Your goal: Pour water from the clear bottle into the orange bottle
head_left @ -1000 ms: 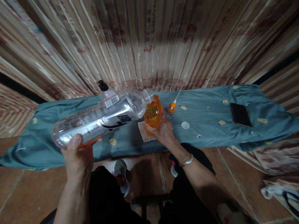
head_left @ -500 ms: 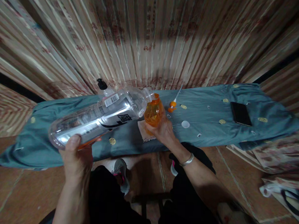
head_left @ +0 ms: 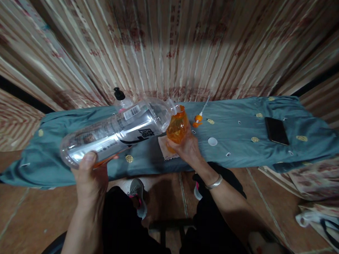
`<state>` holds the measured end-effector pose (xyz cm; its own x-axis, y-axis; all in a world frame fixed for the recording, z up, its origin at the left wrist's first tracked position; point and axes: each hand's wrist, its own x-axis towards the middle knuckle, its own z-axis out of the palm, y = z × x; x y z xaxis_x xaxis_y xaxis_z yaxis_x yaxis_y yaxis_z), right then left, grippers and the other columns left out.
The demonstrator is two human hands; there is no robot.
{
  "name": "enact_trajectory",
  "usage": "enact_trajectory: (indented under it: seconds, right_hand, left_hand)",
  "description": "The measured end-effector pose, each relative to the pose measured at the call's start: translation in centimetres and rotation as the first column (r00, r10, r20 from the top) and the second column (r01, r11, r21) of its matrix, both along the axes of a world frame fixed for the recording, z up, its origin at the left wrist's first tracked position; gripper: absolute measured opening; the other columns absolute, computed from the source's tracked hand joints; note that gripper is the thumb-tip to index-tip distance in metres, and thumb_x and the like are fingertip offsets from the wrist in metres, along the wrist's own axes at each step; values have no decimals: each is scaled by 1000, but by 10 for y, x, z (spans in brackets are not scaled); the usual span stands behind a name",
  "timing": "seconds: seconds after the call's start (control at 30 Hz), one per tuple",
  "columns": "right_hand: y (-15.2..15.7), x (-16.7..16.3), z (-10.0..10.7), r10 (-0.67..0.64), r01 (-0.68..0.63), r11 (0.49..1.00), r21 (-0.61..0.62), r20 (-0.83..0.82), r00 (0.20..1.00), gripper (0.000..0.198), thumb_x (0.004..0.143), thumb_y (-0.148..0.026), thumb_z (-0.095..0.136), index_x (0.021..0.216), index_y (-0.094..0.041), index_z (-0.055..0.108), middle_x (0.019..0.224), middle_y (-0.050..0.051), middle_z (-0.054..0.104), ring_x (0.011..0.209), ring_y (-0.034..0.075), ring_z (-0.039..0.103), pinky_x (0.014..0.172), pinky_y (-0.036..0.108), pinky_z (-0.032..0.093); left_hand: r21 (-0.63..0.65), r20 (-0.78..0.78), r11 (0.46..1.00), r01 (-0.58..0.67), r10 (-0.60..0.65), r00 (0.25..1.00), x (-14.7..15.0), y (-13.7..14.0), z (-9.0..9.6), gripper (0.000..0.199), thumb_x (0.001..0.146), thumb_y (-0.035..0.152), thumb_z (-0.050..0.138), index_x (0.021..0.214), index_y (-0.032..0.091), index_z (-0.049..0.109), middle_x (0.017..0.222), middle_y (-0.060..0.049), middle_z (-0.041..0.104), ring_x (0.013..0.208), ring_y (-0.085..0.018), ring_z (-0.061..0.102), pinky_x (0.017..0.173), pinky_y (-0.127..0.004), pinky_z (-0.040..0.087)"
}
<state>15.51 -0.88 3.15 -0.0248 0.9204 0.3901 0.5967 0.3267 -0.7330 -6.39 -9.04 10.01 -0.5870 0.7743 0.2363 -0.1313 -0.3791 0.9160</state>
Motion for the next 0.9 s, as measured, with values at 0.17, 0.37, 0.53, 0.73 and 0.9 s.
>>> enact_trajectory:
  seconds: [0.17,0.37,0.53,0.73,0.9]
  right_hand:
    - [0,0,2,9,-9,1000,-7,-7,1000,88,71,-28,75,147,-15,32,115,13,73,99,31,72,86,45,60]
    - [0,0,4,10,-11,1000,-22,-16,1000,85,71,-24,75,145,-16,35,116,14,72,100,32,72,86,46,60]
    - [0,0,3,11,-11,1000,-19,-7,1000,85,71,-25,74,145,-14,33,118,15,71,102,33,72,87,47,60]
    - [0,-1,4,-4,4,999,-41,12,1000,86,71,-26,74,146,-14,33,120,16,71,103,34,71,88,48,59]
    - [0,-1,4,-18,19,999,-37,27,999,88,71,-26,73,147,-13,31,119,16,71,102,34,72,88,47,59]
  left_hand:
    - [-6,3,1000,-6,6,1000,0,-1,0,58,57,43,83,109,24,65,88,-1,69,77,-19,66,51,-23,56]
    - [5,-19,1000,-5,5,1000,1,0,1,58,58,42,82,110,24,65,91,-3,70,93,-24,67,52,-22,55]
    - [-5,-9,1000,-5,5,1000,1,0,0,59,57,41,83,111,25,64,90,-2,69,91,-23,67,52,-22,55]
    - [-18,0,1000,-21,21,1000,1,-2,0,56,56,41,82,107,24,66,86,-1,68,87,-22,66,52,-22,55]
    - [-18,-5,999,-26,26,1000,2,-2,1,54,56,42,82,105,24,67,86,-1,69,84,-21,66,53,-22,54]
